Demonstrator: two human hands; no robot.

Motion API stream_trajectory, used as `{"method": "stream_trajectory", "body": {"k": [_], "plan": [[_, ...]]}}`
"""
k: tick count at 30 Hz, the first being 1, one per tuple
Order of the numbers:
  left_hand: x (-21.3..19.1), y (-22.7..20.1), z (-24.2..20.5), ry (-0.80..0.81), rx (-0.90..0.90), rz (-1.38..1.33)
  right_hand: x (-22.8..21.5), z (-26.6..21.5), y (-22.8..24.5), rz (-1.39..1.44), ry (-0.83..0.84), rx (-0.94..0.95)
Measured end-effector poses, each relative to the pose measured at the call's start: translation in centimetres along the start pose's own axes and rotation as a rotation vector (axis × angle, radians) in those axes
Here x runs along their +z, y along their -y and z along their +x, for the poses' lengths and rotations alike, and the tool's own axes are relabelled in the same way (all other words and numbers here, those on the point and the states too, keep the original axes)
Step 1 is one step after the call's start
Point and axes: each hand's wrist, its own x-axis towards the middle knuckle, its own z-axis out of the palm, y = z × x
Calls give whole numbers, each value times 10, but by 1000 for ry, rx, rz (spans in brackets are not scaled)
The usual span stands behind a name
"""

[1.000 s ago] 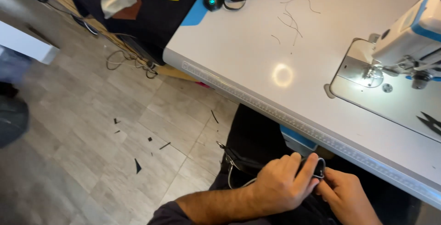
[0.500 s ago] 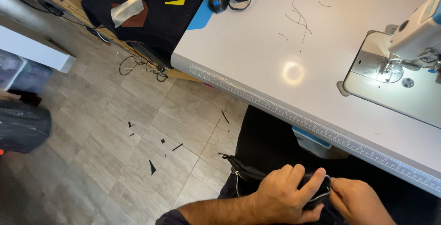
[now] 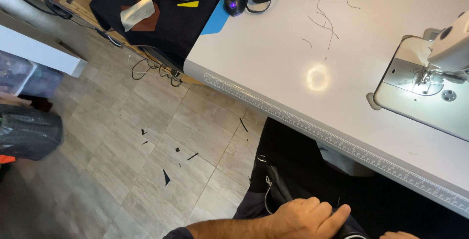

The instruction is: Turning a leather bag right-side out and attaching metal D-ring hardware fasteners

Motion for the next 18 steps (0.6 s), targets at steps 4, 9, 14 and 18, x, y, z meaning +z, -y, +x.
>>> {"method": "stream_trajectory", "body": {"k": [4,9,14,18], "plan": [[6,0,-1,27,7,-36,40,-11,-43,2,188,163],[2,0,-2,52,31,-40,68,11,-42,-5,415,369],[6,4,2,-44,10,-17,26,63,16,-28,626,591],[2,0,5,52,-134,-167,-36,79,112,44,605,709]]}}
